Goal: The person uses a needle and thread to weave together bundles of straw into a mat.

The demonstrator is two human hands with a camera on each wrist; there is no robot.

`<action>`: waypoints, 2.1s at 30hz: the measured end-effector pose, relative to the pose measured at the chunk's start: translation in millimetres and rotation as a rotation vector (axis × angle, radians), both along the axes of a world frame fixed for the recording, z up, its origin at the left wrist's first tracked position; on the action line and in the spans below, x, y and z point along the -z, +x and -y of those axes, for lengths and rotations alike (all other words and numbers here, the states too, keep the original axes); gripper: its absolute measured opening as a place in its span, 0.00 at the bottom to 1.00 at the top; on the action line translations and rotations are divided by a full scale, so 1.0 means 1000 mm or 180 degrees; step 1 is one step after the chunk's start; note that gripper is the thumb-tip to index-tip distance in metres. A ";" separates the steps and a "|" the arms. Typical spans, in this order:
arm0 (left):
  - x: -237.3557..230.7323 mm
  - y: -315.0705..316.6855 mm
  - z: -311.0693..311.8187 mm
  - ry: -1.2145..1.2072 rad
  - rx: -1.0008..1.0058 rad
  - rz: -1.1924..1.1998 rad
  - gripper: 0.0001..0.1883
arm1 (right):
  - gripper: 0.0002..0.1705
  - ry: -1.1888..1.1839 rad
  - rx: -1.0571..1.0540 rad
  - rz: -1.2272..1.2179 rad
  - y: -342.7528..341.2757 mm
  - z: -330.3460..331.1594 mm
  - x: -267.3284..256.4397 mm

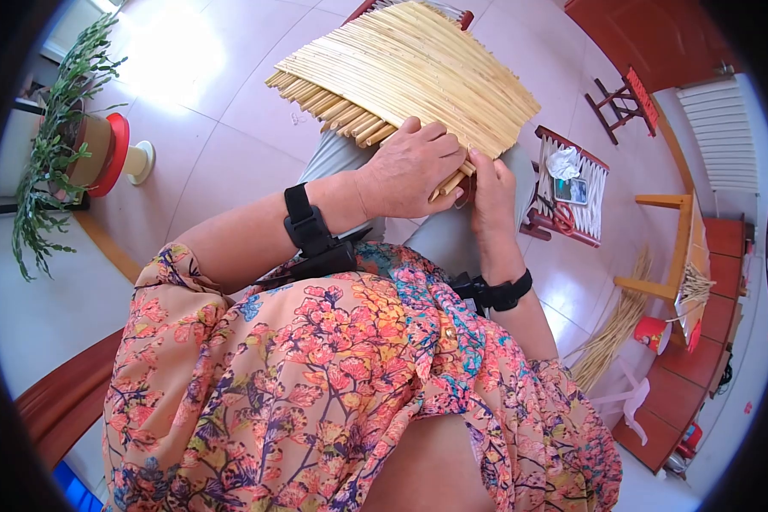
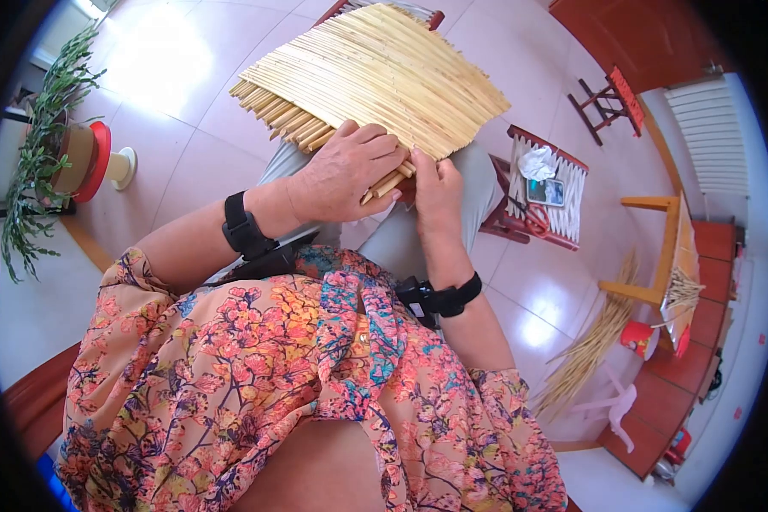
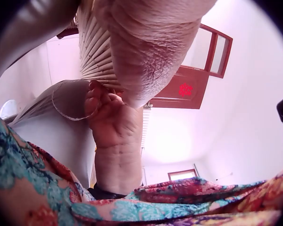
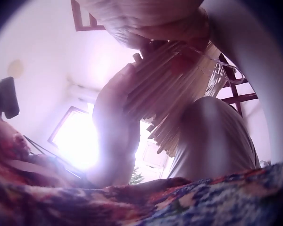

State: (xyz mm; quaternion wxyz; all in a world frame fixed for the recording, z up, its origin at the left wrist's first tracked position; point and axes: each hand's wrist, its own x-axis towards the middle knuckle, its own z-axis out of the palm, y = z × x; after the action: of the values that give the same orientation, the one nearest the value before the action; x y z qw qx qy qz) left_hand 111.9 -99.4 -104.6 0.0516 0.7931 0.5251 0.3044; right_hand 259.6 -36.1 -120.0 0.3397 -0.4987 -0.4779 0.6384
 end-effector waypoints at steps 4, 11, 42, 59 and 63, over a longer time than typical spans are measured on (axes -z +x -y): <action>-0.001 0.000 0.000 -0.0022 0.0007 -0.0037 0.19 | 0.14 0.0083 0.0191 -0.0166 -0.002 0.002 0.006; -0.002 0.001 0.001 -0.0069 0.0029 0.0112 0.19 | 0.12 -0.0096 0.0442 -0.0784 -0.006 0.004 0.014; 0.000 -0.012 0.008 0.0001 -0.0143 0.0552 0.26 | 0.03 0.1421 -0.2657 0.0851 0.001 -0.057 -0.043; -0.008 -0.013 0.011 -0.0128 -0.0034 0.0370 0.25 | 0.04 0.1818 -0.2443 0.0421 0.001 -0.048 -0.037; -0.010 -0.012 0.012 -0.0257 -0.0067 0.0318 0.25 | 0.04 0.2092 -0.2430 0.0515 0.001 -0.048 -0.031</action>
State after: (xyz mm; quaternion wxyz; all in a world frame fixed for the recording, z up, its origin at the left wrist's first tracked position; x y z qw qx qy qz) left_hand 99.8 -111.1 -94.6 0.1065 0.7686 0.5420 0.3228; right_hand 260.1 12.2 -88.7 0.1832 -0.2032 -0.8263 0.4922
